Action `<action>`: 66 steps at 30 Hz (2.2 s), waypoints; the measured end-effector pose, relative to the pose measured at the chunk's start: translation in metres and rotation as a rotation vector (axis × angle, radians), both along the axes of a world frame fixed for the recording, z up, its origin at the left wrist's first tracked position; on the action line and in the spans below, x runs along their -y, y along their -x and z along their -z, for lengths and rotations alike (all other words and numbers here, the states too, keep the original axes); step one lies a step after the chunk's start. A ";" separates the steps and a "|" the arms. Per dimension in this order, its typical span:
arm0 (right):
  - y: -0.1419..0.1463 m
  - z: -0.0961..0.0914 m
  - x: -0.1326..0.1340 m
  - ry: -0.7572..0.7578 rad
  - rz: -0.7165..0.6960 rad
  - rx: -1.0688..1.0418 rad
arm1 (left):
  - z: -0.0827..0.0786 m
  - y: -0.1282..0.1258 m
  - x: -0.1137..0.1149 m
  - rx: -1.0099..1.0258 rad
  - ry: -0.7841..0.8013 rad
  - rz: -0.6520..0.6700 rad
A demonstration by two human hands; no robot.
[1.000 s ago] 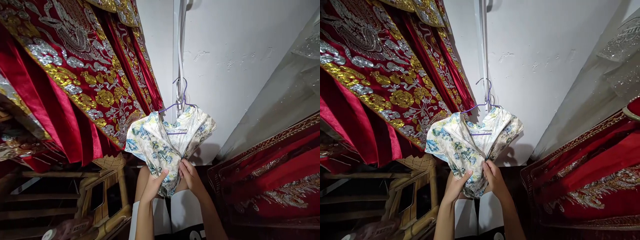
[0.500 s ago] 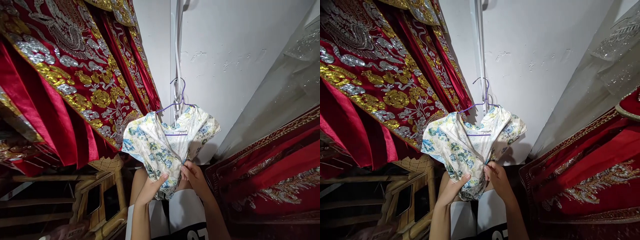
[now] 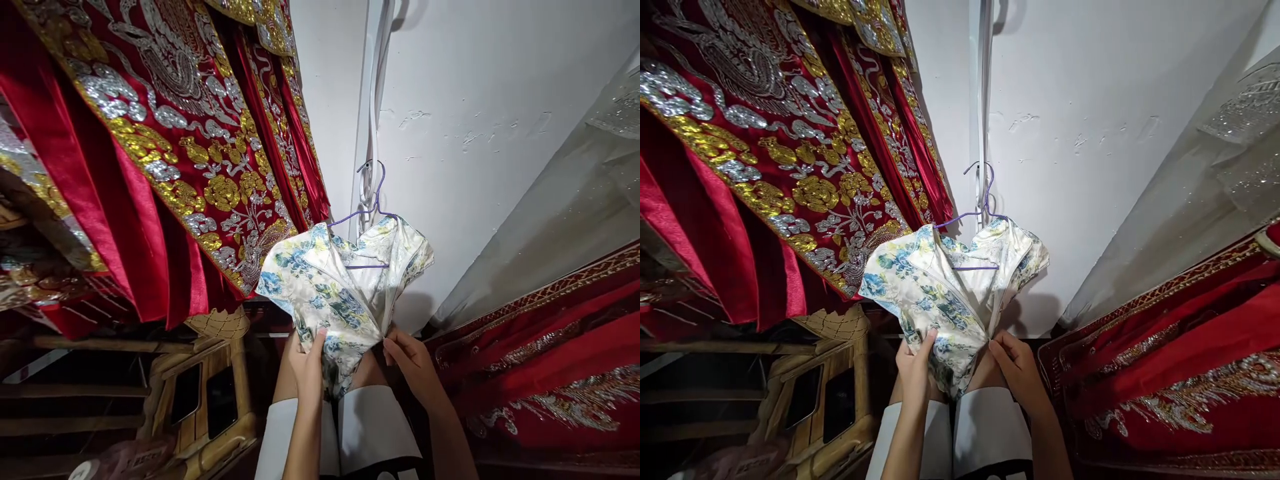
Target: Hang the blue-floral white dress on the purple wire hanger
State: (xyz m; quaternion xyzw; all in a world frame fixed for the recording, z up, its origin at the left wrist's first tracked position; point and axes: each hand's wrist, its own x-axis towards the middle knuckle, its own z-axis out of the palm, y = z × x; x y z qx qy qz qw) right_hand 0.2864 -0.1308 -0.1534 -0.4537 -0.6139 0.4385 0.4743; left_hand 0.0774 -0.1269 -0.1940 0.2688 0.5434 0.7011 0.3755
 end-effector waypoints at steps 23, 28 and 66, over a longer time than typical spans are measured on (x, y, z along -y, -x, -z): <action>0.017 -0.077 -0.061 0.338 -0.125 -0.527 | -0.014 -0.027 0.027 -0.710 -0.264 0.324; 0.007 -0.135 -0.087 0.208 -0.159 -0.600 | -0.009 -0.025 0.027 -0.787 -0.307 0.357; 0.053 0.003 -0.029 0.130 0.045 -0.413 | -0.074 0.074 -0.100 0.466 -0.302 -0.047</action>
